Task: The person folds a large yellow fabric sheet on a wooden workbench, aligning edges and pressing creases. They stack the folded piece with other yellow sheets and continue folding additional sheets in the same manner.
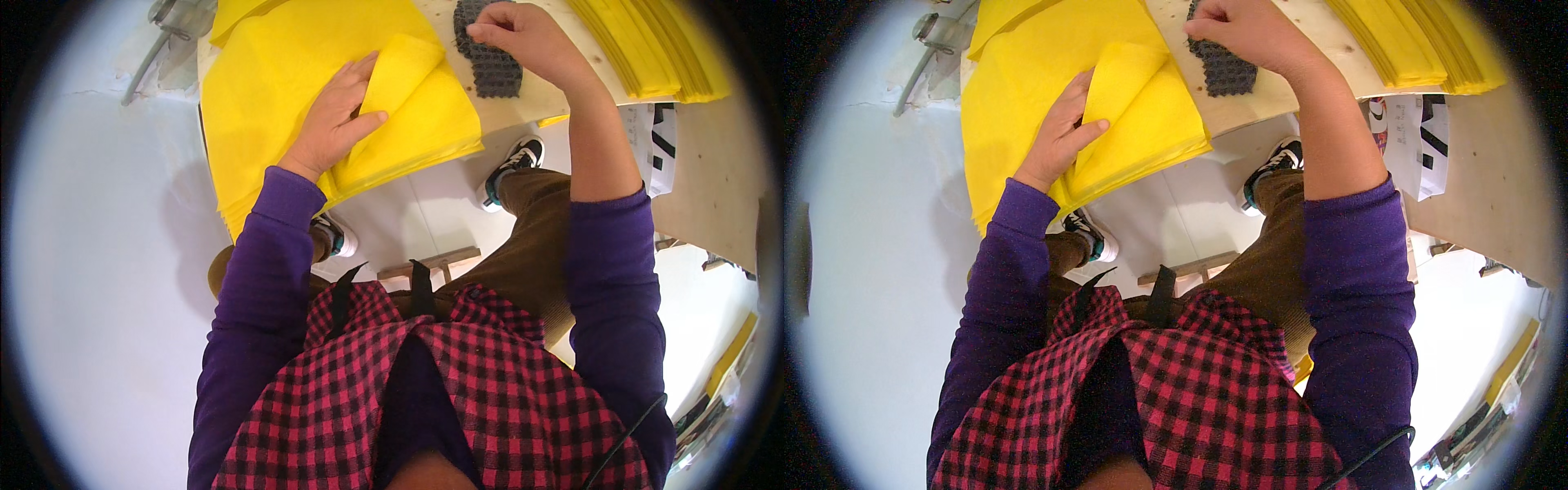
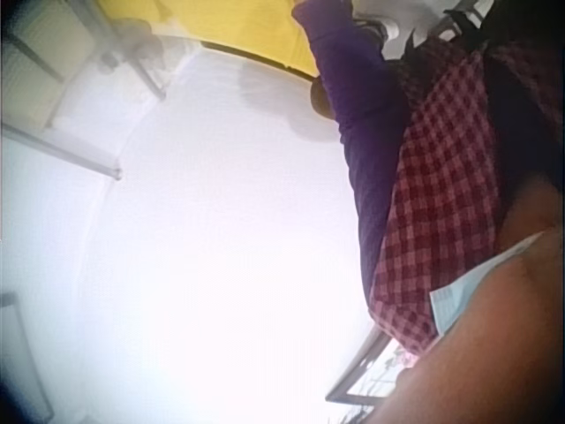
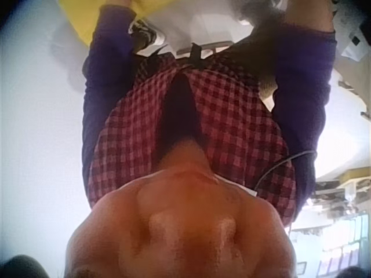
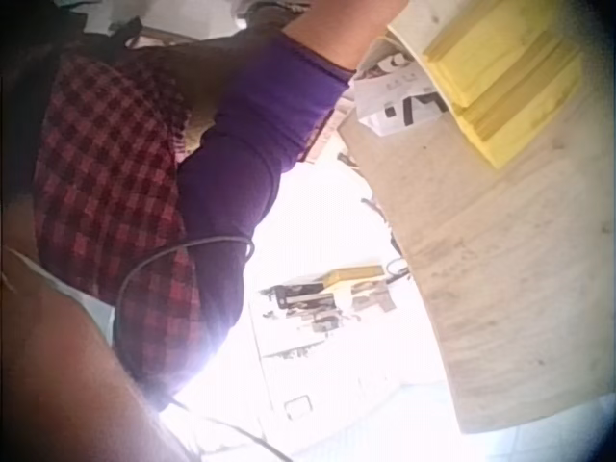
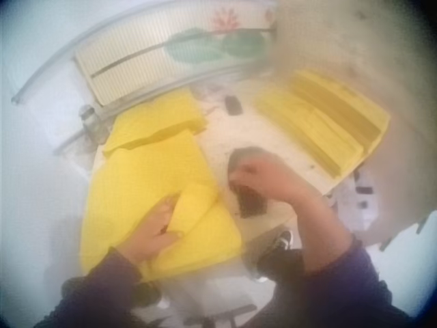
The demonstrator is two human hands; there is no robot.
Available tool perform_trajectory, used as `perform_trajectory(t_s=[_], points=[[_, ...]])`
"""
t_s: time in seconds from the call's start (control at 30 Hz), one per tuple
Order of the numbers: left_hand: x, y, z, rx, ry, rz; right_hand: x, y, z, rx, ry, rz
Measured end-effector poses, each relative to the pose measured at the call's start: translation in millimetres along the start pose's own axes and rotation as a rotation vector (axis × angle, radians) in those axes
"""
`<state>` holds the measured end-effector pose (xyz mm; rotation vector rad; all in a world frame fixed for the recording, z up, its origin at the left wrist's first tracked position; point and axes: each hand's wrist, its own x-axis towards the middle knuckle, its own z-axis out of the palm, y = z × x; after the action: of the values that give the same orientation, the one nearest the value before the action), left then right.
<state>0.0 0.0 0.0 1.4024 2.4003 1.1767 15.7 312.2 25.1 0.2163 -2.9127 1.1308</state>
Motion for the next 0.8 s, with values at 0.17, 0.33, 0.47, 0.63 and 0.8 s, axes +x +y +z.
perform_trajectory(t_s=[0.17,0.33,0.47,0.63,0.8], points=[[-1.4,-0.5,-4.1,-0.006,-0.007,-0.020,-12.9,29.3,13.8,-0.130,0.065,0.006],[-0.7,1.1,-2.1,-0.033,-0.009,-0.040,-11.5,35.5,19.0,-0.094,0.015,0.079],[-0.5,2.5,-2.0,-0.035,0.002,-0.032,-12.3,35.3,26.0,-0.267,0.146,0.023],[-1.2,2.0,-1.3,-0.025,0.006,-0.044,-13.8,32.1,30.3,-0.316,0.206,0.039],[-0.7,0.9,-1.0,-0.010,0.003,-0.031,-21.1,17.0,28.5,-0.163,0.354,-0.122]])
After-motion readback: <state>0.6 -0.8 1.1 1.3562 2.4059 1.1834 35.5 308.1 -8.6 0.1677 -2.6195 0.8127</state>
